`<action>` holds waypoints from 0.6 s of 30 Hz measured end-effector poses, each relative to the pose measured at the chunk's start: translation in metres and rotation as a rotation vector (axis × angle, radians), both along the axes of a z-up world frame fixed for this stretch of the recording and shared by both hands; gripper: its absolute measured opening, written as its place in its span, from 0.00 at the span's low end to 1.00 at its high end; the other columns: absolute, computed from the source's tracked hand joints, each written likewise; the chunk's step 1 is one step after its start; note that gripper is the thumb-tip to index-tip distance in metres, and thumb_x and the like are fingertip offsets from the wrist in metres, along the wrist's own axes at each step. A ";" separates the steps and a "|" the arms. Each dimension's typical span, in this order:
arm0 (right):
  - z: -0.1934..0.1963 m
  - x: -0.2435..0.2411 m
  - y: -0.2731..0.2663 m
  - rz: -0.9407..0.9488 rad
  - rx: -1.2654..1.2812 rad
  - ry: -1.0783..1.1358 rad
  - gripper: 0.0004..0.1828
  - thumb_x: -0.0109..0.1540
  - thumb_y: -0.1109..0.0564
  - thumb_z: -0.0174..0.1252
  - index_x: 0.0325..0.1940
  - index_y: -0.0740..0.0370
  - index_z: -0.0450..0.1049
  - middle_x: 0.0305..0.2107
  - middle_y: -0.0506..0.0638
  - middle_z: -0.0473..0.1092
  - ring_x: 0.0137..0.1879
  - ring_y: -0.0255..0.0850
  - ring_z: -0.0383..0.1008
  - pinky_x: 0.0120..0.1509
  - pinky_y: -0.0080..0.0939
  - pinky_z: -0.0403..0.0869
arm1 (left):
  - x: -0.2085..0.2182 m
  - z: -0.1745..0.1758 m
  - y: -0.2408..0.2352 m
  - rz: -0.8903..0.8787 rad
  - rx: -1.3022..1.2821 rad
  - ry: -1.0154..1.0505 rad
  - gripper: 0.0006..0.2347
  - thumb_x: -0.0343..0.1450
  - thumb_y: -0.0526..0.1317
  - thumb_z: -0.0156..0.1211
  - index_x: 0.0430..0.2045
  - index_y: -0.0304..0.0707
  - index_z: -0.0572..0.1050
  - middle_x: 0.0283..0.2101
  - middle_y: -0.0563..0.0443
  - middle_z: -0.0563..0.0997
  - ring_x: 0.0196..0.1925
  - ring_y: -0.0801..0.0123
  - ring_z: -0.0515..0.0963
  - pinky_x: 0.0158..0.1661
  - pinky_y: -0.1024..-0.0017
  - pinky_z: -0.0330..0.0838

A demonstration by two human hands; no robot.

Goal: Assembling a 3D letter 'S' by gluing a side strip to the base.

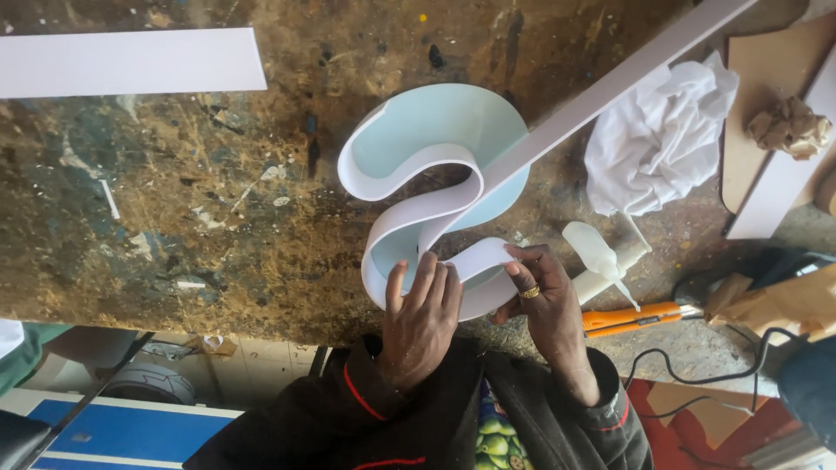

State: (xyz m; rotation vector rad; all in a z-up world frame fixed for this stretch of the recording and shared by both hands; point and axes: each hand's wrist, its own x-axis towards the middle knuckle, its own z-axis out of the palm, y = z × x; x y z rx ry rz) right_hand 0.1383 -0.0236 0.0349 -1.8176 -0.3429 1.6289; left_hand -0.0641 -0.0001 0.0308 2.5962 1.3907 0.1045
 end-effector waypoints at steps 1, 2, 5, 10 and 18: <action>-0.002 0.001 0.001 0.007 0.006 0.004 0.23 0.75 0.53 0.59 0.68 0.74 0.73 0.33 0.69 0.78 0.20 0.53 0.85 0.30 0.57 0.90 | 0.001 -0.004 0.000 0.007 0.006 0.004 0.10 0.74 0.42 0.78 0.44 0.39 0.86 0.44 0.44 0.88 0.66 0.58 0.83 0.76 0.44 0.59; -0.002 0.001 0.000 -0.001 0.003 0.003 0.23 0.75 0.53 0.59 0.68 0.74 0.73 0.32 0.70 0.78 0.20 0.53 0.84 0.29 0.57 0.90 | 0.000 -0.008 0.000 0.021 0.042 -0.053 0.09 0.73 0.43 0.79 0.40 0.39 0.87 0.40 0.47 0.87 0.63 0.59 0.84 0.74 0.46 0.61; -0.007 0.003 -0.006 0.000 0.003 0.003 0.22 0.75 0.53 0.59 0.67 0.74 0.74 0.31 0.71 0.78 0.19 0.54 0.84 0.29 0.58 0.90 | 0.002 -0.027 -0.008 0.041 0.091 -0.138 0.09 0.71 0.45 0.81 0.36 0.42 0.88 0.36 0.50 0.86 0.57 0.62 0.85 0.70 0.48 0.63; -0.012 0.005 -0.008 0.018 0.043 0.002 0.21 0.75 0.53 0.59 0.65 0.74 0.74 0.32 0.73 0.79 0.19 0.55 0.84 0.28 0.60 0.90 | 0.005 -0.038 -0.017 0.090 0.099 -0.188 0.09 0.70 0.45 0.80 0.34 0.43 0.87 0.34 0.53 0.83 0.55 0.64 0.84 0.68 0.50 0.64; -0.013 0.009 -0.007 -0.025 0.019 0.083 0.21 0.74 0.54 0.60 0.65 0.72 0.73 0.30 0.67 0.77 0.20 0.55 0.84 0.29 0.63 0.91 | 0.026 -0.017 -0.007 0.226 0.110 -0.051 0.08 0.74 0.43 0.74 0.40 0.40 0.86 0.34 0.50 0.82 0.53 0.62 0.86 0.68 0.56 0.72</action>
